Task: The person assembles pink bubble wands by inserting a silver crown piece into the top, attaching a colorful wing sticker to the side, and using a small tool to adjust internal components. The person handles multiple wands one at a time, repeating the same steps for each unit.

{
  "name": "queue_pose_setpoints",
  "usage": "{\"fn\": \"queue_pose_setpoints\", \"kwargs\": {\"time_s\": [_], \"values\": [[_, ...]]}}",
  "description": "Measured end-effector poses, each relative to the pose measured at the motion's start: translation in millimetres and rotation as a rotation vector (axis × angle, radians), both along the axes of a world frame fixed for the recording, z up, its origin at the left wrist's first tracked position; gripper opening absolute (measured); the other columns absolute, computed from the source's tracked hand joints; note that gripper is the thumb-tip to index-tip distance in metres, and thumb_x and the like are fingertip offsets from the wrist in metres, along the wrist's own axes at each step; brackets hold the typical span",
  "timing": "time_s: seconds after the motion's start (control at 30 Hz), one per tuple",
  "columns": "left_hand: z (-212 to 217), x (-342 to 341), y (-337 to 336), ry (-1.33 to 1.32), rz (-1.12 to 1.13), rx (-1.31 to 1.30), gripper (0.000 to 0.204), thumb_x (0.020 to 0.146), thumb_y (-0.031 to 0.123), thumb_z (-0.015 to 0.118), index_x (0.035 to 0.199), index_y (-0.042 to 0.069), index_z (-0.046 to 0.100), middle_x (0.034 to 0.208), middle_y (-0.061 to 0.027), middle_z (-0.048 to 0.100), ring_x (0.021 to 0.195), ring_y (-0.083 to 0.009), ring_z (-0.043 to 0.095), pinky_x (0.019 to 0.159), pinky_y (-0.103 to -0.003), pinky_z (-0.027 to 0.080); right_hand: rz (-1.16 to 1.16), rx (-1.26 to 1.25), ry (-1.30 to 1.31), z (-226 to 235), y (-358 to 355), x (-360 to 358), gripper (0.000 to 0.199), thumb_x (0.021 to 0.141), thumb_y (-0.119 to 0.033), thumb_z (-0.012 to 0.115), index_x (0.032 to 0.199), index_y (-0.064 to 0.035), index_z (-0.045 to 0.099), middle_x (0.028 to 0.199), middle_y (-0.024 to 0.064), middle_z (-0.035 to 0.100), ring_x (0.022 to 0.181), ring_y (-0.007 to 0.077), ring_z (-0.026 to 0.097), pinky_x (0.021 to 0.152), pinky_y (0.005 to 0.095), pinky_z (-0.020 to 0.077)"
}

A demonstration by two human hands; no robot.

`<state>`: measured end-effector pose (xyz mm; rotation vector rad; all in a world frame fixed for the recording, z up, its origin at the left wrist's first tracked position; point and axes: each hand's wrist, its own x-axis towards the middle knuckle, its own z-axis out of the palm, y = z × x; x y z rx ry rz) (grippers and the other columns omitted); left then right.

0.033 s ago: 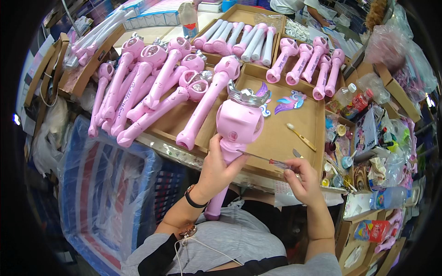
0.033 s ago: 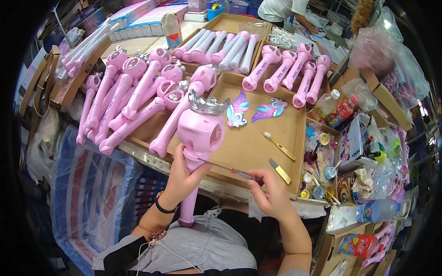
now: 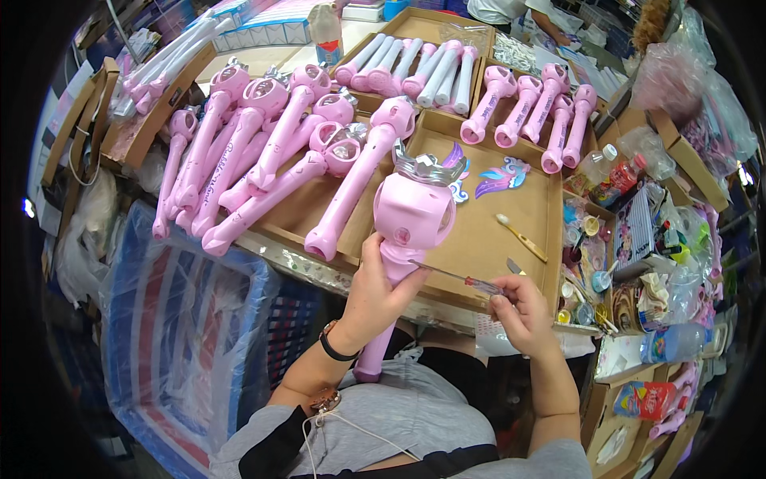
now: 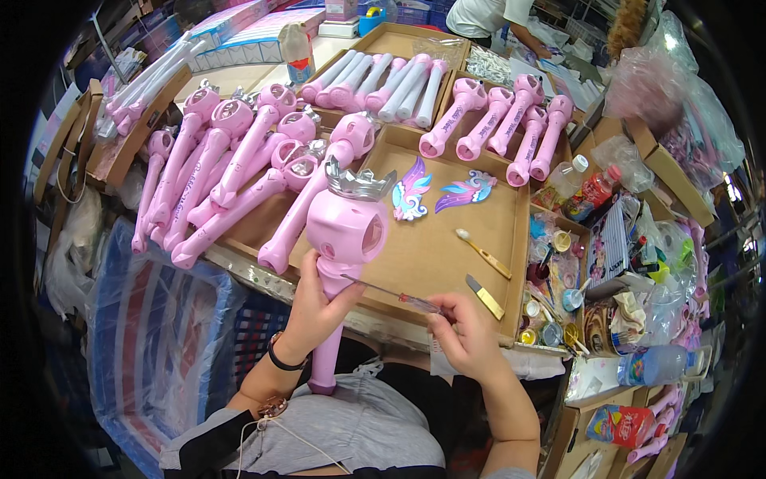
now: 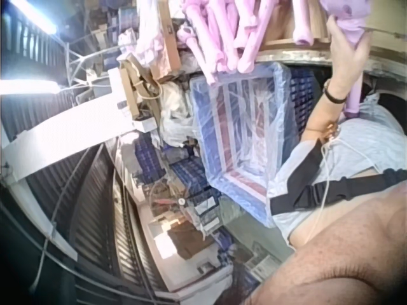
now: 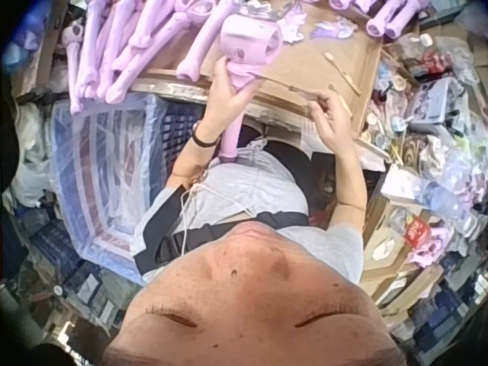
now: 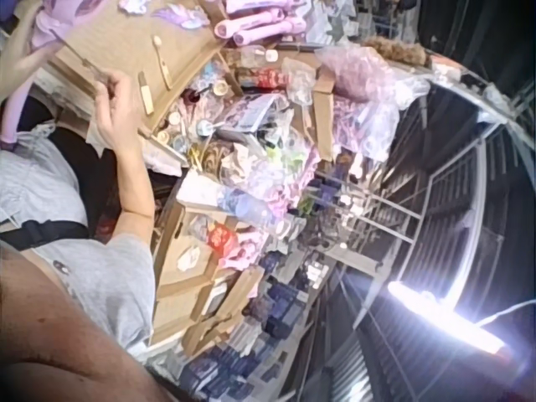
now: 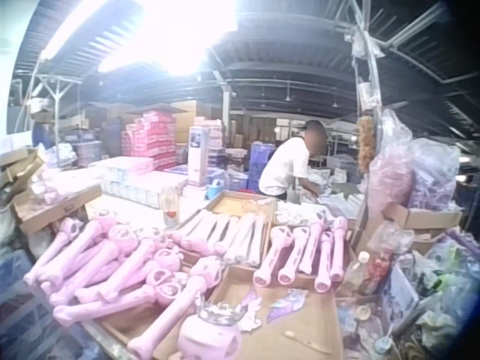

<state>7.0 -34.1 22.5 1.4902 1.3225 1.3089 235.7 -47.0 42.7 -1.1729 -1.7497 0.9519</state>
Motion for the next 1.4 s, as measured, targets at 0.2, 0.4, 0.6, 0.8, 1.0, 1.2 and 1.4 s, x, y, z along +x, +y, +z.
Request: {"fn": "queue_pose_setpoints", "kwargs": {"time_s": [0.2, 0.4, 0.6, 0.8, 1.0, 1.2, 1.4], "values": [[3.5, 3.6, -5.3, 0.056, -0.099, -0.028, 0.066, 0.077, 0.020, 0.071, 0.123, -0.005, 0.031, 0.100, -0.0235, 0.059, 0.091, -0.0339, 0.062, 0.076, -0.039, 0.048, 0.091, 0.614, -0.460, 4.9, 7.0, -6.0, 0.019, 0.079, -0.011, 0.067, 0.094, -0.0033, 0.057, 0.068, 0.0074, 0.052, 0.057, 0.0234, 0.054, 0.050, 0.0313, 0.0439], [6.4, 12.1, -12.0, 0.131, -0.068, 0.023, 0.065, 0.077, 0.021, 0.070, 0.123, -0.005, 0.031, 0.098, -0.0250, 0.059, 0.087, -0.0375, 0.062, 0.074, -0.041, 0.048, 0.090, 0.691, -0.587, 20.8, 3.7, -3.4, 0.018, 0.078, -0.017, 0.068, 0.088, -0.0057, 0.059, 0.061, 0.0061, 0.047, 0.048, 0.0211, 0.049, 0.044, 0.0325, 0.0399], [7.9, 16.5, -13.1, 0.236, -0.018, 0.078, 0.068, 0.076, 0.019, 0.070, 0.126, -0.005, 0.031, 0.101, -0.0260, 0.057, 0.087, -0.0411, 0.060, 0.072, -0.044, 0.048, 0.066, -0.210, 0.143, 5.3, 5.0, -5.6, 0.019, 0.088, -0.021, 0.059, 0.084, -0.0029, 0.058, 0.051, -0.0014, 0.036, 0.040, 0.0079, 0.036, 0.036, 0.0258, 0.0280], [7.6, 12.3, -13.6, 0.404, -0.074, 0.123, 0.066, 0.076, 0.019, 0.070, 0.125, -0.003, 0.032, 0.101, -0.0260, 0.056, 0.087, -0.0413, 0.060, 0.073, -0.043, 0.049, 0.030, -0.349, 0.151, 1.3, -4.6, -5.1, 0.022, 0.090, -0.024, 0.057, 0.081, -0.0029, 0.056, 0.053, 0.0002, 0.042, 0.040, 0.0105, 0.039, 0.037, 0.0251, 0.0296], [2.6, 11.7, -6.3, 0.181, -0.157, 0.035, 0.065, 0.076, 0.020, 0.070, 0.124, -0.003, 0.032, 0.099, -0.0262, 0.057, 0.087, -0.0403, 0.060, 0.069, -0.042, 0.049, -0.032, 0.491, -0.639, 7.5, -9.9, -5.4, 0.018, 0.081, -0.022, 0.066, 0.073, -0.0068, 0.059, 0.062, 0.0085, 0.057, 0.053, 0.0242, 0.059, 0.047, 0.0323, 0.0449], [4.0, 13.1, -12.4, 0.356, -0.077, 0.158, 0.066, 0.074, 0.017, 0.070, 0.124, -0.005, 0.032, 0.098, -0.0256, 0.056, 0.083, -0.0407, 0.060, 0.067, -0.043, 0.050, 0.066, 0.311, -0.566, -7.5, -3.4, -2.0, 0.026, 0.083, -0.023, 0.064, 0.065, -0.0055, 0.058, 0.052, 0.0099, 0.053, 0.050, 0.0241, 0.057, 0.045, 0.0336, 0.0433], [2.1, 8.8, -8.0, 0.439, -0.153, 0.209, 0.066, 0.073, 0.017, 0.071, 0.123, -0.006, 0.034, 0.094, -0.0244, 0.055, 0.078, -0.0400, 0.060, 0.064, -0.043, 0.050, 0.175, -0.551, 0.073, -14.3, -15.7, -3.4, 0.047, 0.095, -0.036, 0.045, 0.058, -0.0079, 0.046, 0.047, 0.0027, 0.041, 0.036, 0.0156, 0.036, 0.037, 0.0293, 0.0288]]}}
